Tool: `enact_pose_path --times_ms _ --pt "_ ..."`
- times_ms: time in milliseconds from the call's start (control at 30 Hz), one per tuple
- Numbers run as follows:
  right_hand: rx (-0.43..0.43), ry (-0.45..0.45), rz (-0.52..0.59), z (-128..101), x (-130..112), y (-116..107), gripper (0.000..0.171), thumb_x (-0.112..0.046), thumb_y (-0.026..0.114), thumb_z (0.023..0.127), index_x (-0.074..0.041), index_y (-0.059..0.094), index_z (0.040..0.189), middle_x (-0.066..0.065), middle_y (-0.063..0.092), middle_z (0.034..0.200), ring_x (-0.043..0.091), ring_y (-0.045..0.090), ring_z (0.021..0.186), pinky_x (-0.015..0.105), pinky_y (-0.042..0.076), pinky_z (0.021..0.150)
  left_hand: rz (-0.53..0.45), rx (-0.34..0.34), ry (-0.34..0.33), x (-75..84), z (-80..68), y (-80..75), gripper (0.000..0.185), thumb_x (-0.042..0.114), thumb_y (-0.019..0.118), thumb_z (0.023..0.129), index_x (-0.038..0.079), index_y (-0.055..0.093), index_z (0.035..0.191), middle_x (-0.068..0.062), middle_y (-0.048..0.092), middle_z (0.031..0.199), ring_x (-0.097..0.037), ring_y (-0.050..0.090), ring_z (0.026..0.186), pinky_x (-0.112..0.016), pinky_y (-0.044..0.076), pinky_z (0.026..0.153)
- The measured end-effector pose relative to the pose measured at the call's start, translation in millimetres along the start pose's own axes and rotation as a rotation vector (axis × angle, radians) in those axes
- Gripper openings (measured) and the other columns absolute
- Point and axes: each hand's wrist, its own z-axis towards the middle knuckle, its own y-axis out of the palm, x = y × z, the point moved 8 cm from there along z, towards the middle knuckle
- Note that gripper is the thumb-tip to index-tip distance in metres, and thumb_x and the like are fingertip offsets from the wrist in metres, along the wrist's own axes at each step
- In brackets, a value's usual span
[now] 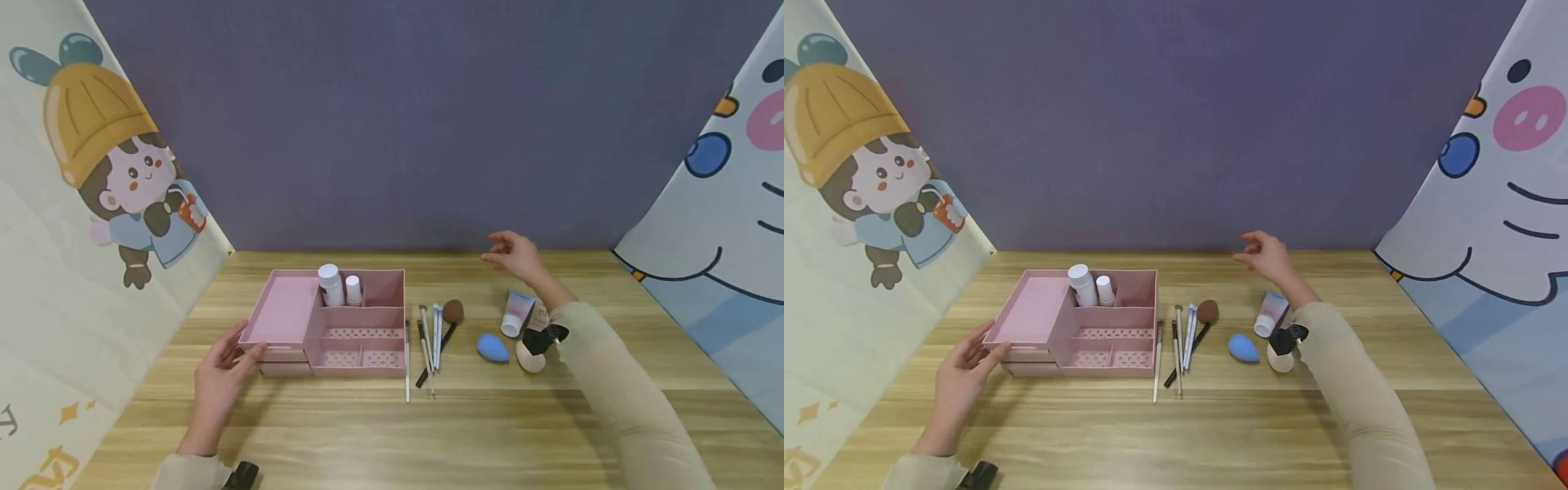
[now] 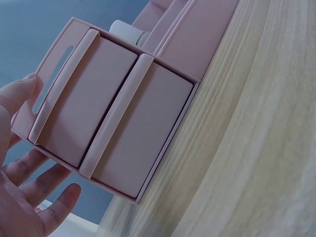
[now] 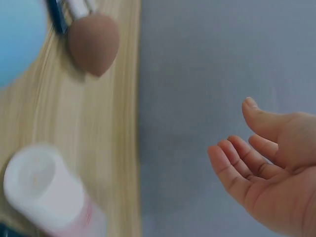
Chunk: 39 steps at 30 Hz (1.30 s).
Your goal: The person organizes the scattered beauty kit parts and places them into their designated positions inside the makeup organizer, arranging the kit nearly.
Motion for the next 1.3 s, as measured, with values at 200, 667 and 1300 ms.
enact_pose_path --times_ms 200,667,1300 --pt "-0.028 0.053 -0.068 -8.3 30.0 -10.5 0.056 -0.013 0.067 0.096 0.011 0.043 0.14 0.029 0.057 0.113 0.039 0.065 0.092 0.036 0.059 0.073 -0.01 -0.008 0.001 -0.9 -0.8 -0.3 0.049 0.008 0.076 0.089 0.002 0.059 0.135 0.024 0.061 0.108 0.01 0.061 0.089 -0.009 0.049 0.077" --pt "-0.16 0.225 -0.152 -19.5 80.6 -7.5 0.073 -0.024 0.073 0.092 0.019 0.038 0.139 0.026 0.064 0.098 0.024 0.064 0.072 0.037 0.059 0.065 -0.017 0.002 -0.006 -0.1 -3.5 -1.3 0.049 0.008 0.076 0.089 0.001 0.059 0.134 0.029 0.06 0.104 0.01 0.06 0.089 -0.009 0.049 0.077" --pt "-0.269 0.302 -0.346 -24.8 98.5 -2.4 0.069 -0.034 0.074 0.088 0.021 0.047 0.119 0.028 0.058 0.099 0.021 0.059 0.063 0.032 0.052 0.058 -0.011 0.009 0.005 0.8 -0.5 -3.5 0.049 0.006 0.076 0.089 0.0 0.059 0.134 0.025 0.061 0.106 0.01 0.06 0.089 -0.009 0.049 0.077"
